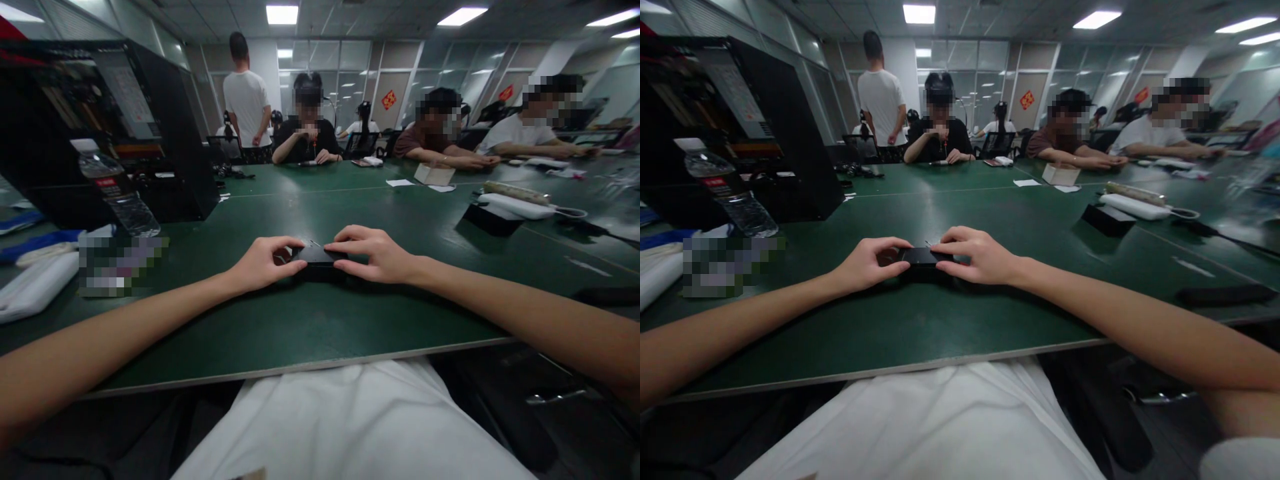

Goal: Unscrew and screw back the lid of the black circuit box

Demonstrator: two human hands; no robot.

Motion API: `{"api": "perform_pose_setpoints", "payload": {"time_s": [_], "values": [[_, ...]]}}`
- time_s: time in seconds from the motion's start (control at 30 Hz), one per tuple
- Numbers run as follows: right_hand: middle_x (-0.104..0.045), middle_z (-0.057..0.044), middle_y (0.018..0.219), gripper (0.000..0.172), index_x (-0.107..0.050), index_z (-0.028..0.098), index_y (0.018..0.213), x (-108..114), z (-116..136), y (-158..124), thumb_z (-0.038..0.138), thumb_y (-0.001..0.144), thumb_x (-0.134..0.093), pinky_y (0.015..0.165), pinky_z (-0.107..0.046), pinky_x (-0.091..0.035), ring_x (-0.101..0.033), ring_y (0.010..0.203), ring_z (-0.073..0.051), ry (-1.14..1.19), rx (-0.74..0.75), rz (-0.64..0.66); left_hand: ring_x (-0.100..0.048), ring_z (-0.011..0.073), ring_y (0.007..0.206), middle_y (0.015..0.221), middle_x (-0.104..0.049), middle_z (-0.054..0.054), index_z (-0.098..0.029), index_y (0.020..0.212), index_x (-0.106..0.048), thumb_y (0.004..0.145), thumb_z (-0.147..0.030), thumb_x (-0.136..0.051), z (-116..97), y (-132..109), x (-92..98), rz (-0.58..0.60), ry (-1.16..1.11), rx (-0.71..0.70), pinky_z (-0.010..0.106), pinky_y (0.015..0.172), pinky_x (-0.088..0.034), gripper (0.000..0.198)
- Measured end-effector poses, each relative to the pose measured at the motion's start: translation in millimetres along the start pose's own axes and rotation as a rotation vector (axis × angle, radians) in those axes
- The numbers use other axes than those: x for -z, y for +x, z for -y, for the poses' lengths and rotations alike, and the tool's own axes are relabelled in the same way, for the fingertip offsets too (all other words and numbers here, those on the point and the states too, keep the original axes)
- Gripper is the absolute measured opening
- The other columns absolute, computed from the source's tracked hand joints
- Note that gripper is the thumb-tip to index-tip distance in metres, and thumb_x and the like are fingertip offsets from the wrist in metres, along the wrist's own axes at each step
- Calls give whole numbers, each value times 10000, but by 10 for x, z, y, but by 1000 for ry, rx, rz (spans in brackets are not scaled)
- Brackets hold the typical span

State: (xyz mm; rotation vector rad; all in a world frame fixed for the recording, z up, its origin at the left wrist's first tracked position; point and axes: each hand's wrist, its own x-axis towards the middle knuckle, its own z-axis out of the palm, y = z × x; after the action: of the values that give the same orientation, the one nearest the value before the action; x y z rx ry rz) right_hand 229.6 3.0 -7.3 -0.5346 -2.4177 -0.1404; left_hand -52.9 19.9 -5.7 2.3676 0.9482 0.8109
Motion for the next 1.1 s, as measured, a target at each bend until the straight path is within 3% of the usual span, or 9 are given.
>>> {"api": "perform_pose_setpoints", "payload": {"time_s": [0.63, 1.1], "values": [[-667, -151, 1134, 387, -665, 124, 1260, -7, -126, -50, 382, 1007, -528, 904, -361, -525, -630, 1021, -223, -58, 39, 39, -695, 182, 697, 829, -745, 67, -109, 1155, -714, 839, -495, -711, 20, 56, -34, -21, -4, -45, 260, 642, -552, 499], [-716, -99, 931, 348, -727, 131, 993, -49, -106, -2, 340, 1035, -452, 764, -279, -495, -661, 834, -164, 94, -113, -34, -607, 127, 573, 764, -695, 44, -103, 997, -731, 914, -521, -582, 52, 83, -29, -6, -183, 0, 230, 569, -494, 452]]}}
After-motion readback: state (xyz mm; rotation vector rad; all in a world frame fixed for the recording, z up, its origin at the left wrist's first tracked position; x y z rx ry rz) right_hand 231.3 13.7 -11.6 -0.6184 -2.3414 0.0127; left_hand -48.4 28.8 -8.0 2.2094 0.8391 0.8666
